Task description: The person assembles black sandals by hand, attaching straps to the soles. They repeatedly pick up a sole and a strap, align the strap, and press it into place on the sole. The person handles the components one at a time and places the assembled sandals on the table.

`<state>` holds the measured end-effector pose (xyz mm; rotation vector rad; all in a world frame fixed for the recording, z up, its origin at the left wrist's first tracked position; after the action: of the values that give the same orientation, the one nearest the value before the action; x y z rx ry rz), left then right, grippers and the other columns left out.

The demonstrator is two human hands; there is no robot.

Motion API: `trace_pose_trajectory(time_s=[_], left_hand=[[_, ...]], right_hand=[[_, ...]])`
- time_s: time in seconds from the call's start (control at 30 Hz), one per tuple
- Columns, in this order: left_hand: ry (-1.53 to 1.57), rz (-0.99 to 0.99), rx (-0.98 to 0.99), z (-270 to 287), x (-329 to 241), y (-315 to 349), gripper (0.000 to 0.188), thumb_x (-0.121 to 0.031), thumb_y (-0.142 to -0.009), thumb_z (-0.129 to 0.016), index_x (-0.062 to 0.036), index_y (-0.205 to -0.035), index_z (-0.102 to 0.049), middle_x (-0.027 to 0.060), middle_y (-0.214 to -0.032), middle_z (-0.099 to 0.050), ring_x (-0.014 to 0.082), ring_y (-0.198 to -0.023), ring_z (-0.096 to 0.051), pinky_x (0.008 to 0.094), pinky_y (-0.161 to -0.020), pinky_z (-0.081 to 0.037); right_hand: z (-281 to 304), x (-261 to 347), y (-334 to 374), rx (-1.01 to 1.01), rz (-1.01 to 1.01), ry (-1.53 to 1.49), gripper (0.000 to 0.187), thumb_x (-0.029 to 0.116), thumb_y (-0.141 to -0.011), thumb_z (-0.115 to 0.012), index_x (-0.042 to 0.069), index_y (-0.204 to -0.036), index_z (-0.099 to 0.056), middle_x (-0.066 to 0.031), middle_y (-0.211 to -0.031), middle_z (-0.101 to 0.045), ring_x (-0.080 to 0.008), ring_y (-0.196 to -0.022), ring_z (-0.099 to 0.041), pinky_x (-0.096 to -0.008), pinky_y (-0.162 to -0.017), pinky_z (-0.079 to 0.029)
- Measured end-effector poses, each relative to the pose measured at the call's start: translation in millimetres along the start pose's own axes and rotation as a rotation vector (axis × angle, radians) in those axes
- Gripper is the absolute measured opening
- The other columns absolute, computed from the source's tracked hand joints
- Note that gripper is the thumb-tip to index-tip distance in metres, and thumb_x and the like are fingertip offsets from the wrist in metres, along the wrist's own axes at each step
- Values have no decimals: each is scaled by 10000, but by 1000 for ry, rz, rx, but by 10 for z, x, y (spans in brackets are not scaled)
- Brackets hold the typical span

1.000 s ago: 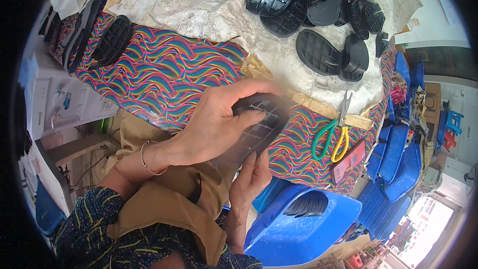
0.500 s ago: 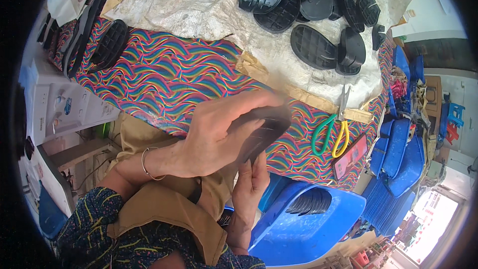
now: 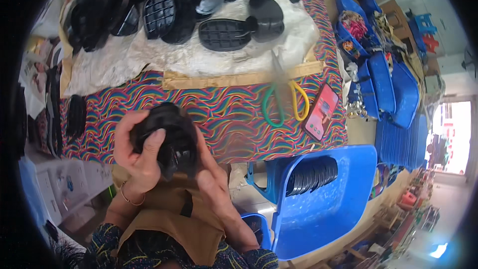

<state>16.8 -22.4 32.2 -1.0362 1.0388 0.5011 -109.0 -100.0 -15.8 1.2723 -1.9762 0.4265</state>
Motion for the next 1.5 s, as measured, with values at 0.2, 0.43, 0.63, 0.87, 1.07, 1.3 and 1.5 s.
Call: trace_pose_trajectory(time_s=[0.2,0.43,0.63,0.87,1.07,1.3,1.5], left_hand=[[125,173,-21,-87,20,53,398,-33,-853,-694,23,-1207,-522,106,-1146,-569,165,-1003,-578,288,-902,-456],[56,166,-24,-145,-11,131,381,0,-847,-698,32,-1187,-529,141,-1156,-567,194,-1026,-575,300,-903,-468],[-51,90,69,-254,-18,222,398,-29,-869,-667,-1,-1231,-504,109,-1134,-572,170,-1006,-580,300,-917,-455],[88,250,67,-356,101,143,397,-14,-853,-700,24,-1209,-530,106,-1137,-576,158,-964,-587,280,-879,-471],[99,267,41,-405,108,110,394,-35,-844,-715,23,-1194,-543,103,-1125,-587,150,-967,-594,271,-865,-477],[164,357,133,-494,163,106,392,-58,-835,-728,20,-1178,-555,85,-1061,-621,139,-928,-607,261,-861,-478],[175,402,206,-521,190,70,392,-50,-828,-726,11,-1177,-559,83,-1069,-627,143,-955,-611,268,-868,-482]], right_hand=[[196,94,32,-47,-28,143,630,322,-1040,-451,-77,-1486,-255,-138,-1490,-397,-173,-1347,-390,-321,-1098,-319],[282,155,43,-157,-75,197,426,92,-987,-568,-21,-1390,-490,-50,-1129,-671,-53,-973,-562,-224,-829,-477],[354,191,44,-300,244,654,343,73,-968,-587,-75,-1277,-565,-122,-875,-705,-56,-772,-592,-240,-661,-499],[339,418,97,-378,354,904,265,63,-932,-624,-114,-1128,-634,-178,-688,-637,-205,-588,-653,-321,-556,-502],[405,391,31,-383,546,981,218,24,-876,-662,-97,-1057,-654,-164,-668,-635,-250,-546,-639,-323,-496,-480],[384,513,0,-403,574,1067,228,64,-871,-666,-68,-1055,-645,-156,-666,-620,-269,-535,-610,-383,-482,-463],[448,566,-14,-355,585,1082,189,75,-886,-658,-56,-1020,-640,-155,-647,-605,-286,-543,-619,-391,-478,-458]])
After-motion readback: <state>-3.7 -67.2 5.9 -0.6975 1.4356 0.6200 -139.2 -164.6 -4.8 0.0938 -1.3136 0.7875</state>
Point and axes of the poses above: each hand's wrist, its own y-axis away from the middle knuckle, its own z-axis out of the back of the hand, x = y × z, the point moved 5 cm from there along -y, towards the middle knuckle
